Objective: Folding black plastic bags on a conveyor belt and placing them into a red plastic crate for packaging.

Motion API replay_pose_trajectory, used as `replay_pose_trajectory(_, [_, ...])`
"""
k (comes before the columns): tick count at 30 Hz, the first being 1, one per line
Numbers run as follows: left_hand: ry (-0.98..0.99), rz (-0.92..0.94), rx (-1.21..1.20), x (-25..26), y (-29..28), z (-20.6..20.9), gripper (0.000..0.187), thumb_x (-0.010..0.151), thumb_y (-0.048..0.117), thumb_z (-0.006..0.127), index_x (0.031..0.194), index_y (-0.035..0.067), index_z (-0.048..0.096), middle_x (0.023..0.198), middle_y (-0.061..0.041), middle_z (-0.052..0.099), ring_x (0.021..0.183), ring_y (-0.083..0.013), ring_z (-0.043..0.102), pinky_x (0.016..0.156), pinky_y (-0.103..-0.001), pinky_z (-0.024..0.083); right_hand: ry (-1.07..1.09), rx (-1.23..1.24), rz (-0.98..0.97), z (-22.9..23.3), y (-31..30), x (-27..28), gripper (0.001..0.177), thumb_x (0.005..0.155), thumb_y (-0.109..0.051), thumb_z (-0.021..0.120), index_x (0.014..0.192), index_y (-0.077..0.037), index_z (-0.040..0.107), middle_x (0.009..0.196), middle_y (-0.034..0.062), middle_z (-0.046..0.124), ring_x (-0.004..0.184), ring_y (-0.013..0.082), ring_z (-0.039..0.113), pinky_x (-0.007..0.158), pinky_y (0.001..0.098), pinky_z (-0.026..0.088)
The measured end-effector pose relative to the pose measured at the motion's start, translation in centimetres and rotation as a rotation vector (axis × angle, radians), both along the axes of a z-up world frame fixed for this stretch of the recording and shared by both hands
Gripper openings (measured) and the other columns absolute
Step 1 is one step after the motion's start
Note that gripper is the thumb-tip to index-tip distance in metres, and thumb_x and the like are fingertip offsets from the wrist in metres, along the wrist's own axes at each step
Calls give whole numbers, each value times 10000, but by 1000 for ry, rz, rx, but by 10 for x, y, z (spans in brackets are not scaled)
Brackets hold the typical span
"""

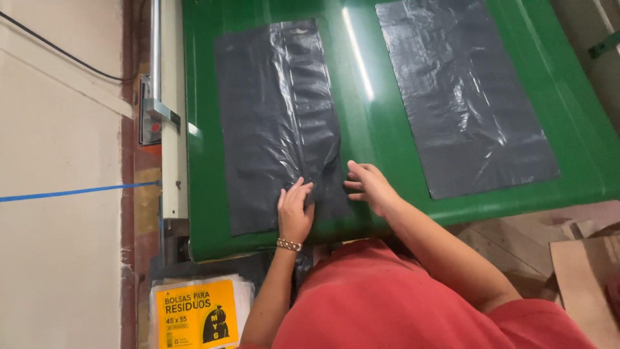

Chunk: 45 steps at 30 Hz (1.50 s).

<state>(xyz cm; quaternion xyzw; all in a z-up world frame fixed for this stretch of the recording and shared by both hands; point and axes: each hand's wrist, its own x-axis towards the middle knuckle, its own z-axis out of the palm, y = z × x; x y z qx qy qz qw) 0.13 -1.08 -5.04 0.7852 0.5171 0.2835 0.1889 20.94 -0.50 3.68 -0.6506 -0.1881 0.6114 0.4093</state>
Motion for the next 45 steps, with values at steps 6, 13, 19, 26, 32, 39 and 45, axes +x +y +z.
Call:
replay_pose_trajectory(6, [261,-168,-78,1,-10,32,640,741,545,772,1241,219,541,1433,42,515,1467,-252,336,1114,-694,307,189,-76,-14,-34,26,-12,827,953,-571,538,1466,33,301,1221,197,453,967,298,506,711,414,419])
replay_pose_trajectory(13, [329,-31,206,9,-1,5,223,815,251,677,1028,225,614,1225,89,649,1332,-199,512,1018,-579,464,-1223,840,419,-30,-14,11,935,643,150,636,1519,86,315,1367,312,464,1242,487,490,1088,524,400])
replay_pose_trajectory(19, [371,-103,179,0,-3,10,396,824,403,694,1161,226,586,1313,58,605,1337,-210,502,1029,-575,447,-1213,1346,571,-59,40,2,258,764,-85,700,1009,-165,677,1234,6,667,1355,258,518,1203,508,271])
replay_pose_trajectory(26, [620,18,270,-103,-23,35,653,657,252,726,1286,213,556,1389,22,550,1376,-235,466,1031,-546,437,-1039,1394,543,-42,19,24,147,985,-174,580,871,-202,669,968,-62,733,1125,179,687,1137,461,391])
replay_pose_trajectory(32, [274,35,-157,-127,-5,111,129,842,168,678,965,181,712,959,41,762,837,-179,712,724,-339,543,-698,1000,678,-63,-12,76,276,770,-205,695,1045,-198,723,1125,10,759,1018,242,687,949,367,494])
replay_pose_trajectory(39, [65,32,-130,-102,214,94,240,865,248,744,1063,115,714,1054,-117,750,1056,-303,693,897,-432,553,-420,622,370,-63,147,94,84,816,-110,767,872,-86,709,755,47,617,749,179,573,735,371,463])
replay_pose_trajectory(45, [291,212,-277,-89,374,-2,365,954,424,609,1252,216,642,1138,-106,731,1094,-331,682,931,-483,544,-337,288,282,-117,297,103,204,833,-249,767,910,-122,628,708,-28,611,614,126,587,403,259,463])
